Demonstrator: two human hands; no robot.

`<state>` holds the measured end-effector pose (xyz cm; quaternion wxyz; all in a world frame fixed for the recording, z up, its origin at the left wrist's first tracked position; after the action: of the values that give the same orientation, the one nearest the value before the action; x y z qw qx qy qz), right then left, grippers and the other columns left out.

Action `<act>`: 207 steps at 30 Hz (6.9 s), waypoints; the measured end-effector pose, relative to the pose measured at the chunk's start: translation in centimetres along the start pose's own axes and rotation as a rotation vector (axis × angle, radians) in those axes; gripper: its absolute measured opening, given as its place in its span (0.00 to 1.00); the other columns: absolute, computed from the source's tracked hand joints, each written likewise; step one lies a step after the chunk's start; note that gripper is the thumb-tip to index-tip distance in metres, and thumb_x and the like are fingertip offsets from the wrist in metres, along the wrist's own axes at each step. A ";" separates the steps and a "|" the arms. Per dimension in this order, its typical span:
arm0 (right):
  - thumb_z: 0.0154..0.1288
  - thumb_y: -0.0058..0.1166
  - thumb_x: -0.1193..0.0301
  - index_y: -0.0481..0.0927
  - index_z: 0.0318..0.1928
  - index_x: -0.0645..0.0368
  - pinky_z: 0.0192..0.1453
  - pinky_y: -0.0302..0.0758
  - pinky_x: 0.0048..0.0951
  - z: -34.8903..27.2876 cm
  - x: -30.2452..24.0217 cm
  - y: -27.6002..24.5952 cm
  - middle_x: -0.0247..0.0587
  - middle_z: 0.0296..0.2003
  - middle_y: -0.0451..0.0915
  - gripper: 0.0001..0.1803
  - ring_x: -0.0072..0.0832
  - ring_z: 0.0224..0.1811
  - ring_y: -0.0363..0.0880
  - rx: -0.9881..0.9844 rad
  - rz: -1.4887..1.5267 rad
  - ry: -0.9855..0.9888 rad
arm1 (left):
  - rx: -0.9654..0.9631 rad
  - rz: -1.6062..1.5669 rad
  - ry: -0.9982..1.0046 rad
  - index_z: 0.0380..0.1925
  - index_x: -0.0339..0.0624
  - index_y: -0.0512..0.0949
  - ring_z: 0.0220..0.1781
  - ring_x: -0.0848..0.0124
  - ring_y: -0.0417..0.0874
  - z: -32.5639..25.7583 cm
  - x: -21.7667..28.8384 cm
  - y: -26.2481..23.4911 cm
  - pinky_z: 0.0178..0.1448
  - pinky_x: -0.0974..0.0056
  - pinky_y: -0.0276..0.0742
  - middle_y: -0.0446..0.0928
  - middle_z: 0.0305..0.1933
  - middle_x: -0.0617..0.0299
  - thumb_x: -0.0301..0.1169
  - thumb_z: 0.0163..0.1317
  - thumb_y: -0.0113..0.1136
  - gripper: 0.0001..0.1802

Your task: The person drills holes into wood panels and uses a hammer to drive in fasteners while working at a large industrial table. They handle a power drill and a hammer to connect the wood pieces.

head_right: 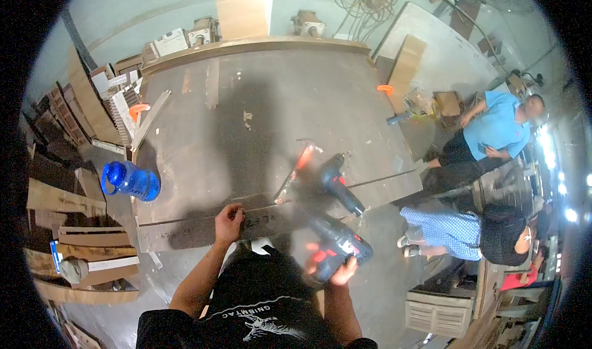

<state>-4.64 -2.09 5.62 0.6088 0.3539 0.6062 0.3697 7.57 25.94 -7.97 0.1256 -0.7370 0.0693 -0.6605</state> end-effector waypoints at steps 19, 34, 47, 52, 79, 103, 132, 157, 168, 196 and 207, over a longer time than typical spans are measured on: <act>0.68 0.46 0.40 0.57 0.70 0.63 0.37 0.83 0.37 1.2 1.4 0.6 0.73 0.62 0.67 0.45 0.46 0.36 0.84 -0.151 -0.045 0.020 | -0.037 -0.091 -0.039 0.48 0.33 0.78 0.36 0.73 0.83 0.6 0.9 -0.1 0.44 0.67 0.79 0.83 0.36 0.57 0.26 0.66 0.57 0.13; 0.69 0.43 0.40 0.61 0.69 0.61 0.38 0.82 0.36 1.2 1.5 0.8 0.76 0.63 0.66 0.42 0.43 0.36 0.84 -0.141 -0.138 0.075 | -0.051 -0.076 -0.058 0.48 0.34 0.79 0.38 0.70 0.85 0.7 0.8 -0.2 0.45 0.66 0.80 0.84 0.39 0.54 0.26 0.66 0.56 0.13; 0.58 0.49 0.32 0.71 0.53 0.66 0.33 0.74 0.35 1.1 1.6 2.1 0.47 0.39 0.77 0.46 0.34 0.29 0.77 0.099 -0.248 0.156 | -0.063 -0.107 -0.036 0.49 0.34 0.78 0.39 0.71 0.84 0.5 0.9 -0.2 0.45 0.66 0.80 0.83 0.39 0.55 0.26 0.66 0.56 0.13; 0.60 0.50 0.35 0.69 0.56 0.64 0.33 0.73 0.35 0.6 2.3 0.1 0.47 0.41 0.76 0.43 0.34 0.30 0.77 0.070 -0.090 0.159 | -0.075 -0.122 -0.020 0.49 0.34 0.78 0.39 0.71 0.84 0.6 0.1 -0.1 0.45 0.66 0.80 0.83 0.39 0.55 0.26 0.67 0.56 0.13; 0.68 0.32 0.33 0.71 0.58 0.74 0.42 0.74 0.37 0.3 1.8 -1.0 0.51 0.42 0.80 0.50 0.38 0.36 0.79 -0.030 -0.115 0.106 | -0.053 -0.103 -0.053 0.47 0.31 0.78 0.34 0.74 0.82 0.5 0.9 0.1 0.42 0.68 0.78 0.82 0.34 0.58 0.26 0.67 0.56 0.12; 0.62 0.38 0.28 0.70 0.57 0.65 0.29 0.65 0.33 0.1 0.5 -4.5 0.42 0.32 0.77 0.48 0.32 0.24 0.70 0.162 -0.160 0.127 | 0.013 -0.005 0.042 0.50 0.38 0.78 0.38 0.61 0.83 -0.5 1.5 -0.9 0.48 0.59 0.78 0.82 0.38 0.50 0.32 0.65 0.57 0.15; 0.61 0.39 0.29 0.73 0.55 0.74 0.27 0.68 0.34 1.7 1.4 -0.4 0.51 0.36 0.82 0.52 0.34 0.23 0.74 -0.081 -0.191 0.228 | -0.023 -0.014 -0.108 0.49 0.39 0.78 0.42 0.70 0.84 0.6 -0.4 -1.0 0.49 0.64 0.80 0.84 0.41 0.56 0.32 0.63 0.64 0.16; 0.64 0.44 0.35 0.65 0.60 0.74 0.30 0.78 0.38 0.5 1.5 0.5 0.60 0.48 0.80 0.48 0.36 0.25 0.79 0.061 -0.158 0.042 | -0.357 -0.852 -0.347 0.51 0.41 0.77 0.38 0.71 0.78 -0.2 5.3 0.3 0.45 0.64 0.75 0.79 0.38 0.63 0.29 0.69 0.59 0.12; 0.64 0.45 0.35 0.67 0.59 0.73 0.30 0.77 0.37 0.5 1.5 0.5 0.61 0.48 0.80 0.48 0.35 0.26 0.79 0.069 -0.175 0.056 | -0.373 -1.035 -0.452 0.48 0.45 0.77 0.46 0.68 0.81 -0.9 9.8 0.4 0.53 0.59 0.76 0.80 0.42 0.64 0.36 0.70 0.58 0.11; 0.58 0.48 0.32 0.70 0.58 0.75 0.30 0.75 0.37 -0.8 1.4 -1.9 0.56 0.44 0.82 0.52 0.35 0.30 0.80 0.147 -0.163 0.225 | -0.565 -1.034 -0.307 0.43 0.41 0.76 0.52 0.63 0.84 -0.3 16.1 3.0 0.55 0.59 0.84 0.79 0.53 0.53 0.34 0.71 0.56 0.09; 0.55 0.56 0.37 0.69 0.57 0.71 0.36 0.72 0.34 0.6 1.0 -1.1 0.48 0.36 0.76 0.47 0.36 0.33 0.72 0.447 -0.321 0.187 | -0.529 -1.097 -0.412 0.46 0.46 0.74 0.48 0.74 0.83 -1.3 15.6 2.9 0.50 0.68 0.82 0.80 0.49 0.64 0.41 0.73 0.55 0.12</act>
<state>-4.06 -1.74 4.13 0.5078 0.3431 0.7745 0.1568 8.34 18.90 6.26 -0.4055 -0.7833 -0.1828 -0.4343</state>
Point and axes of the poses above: each hand's wrist, its own z-axis towards the middle knuckle, its own y-axis out of the palm, x = y × z, the point moved 3 cm from there along z, towards the middle knuckle
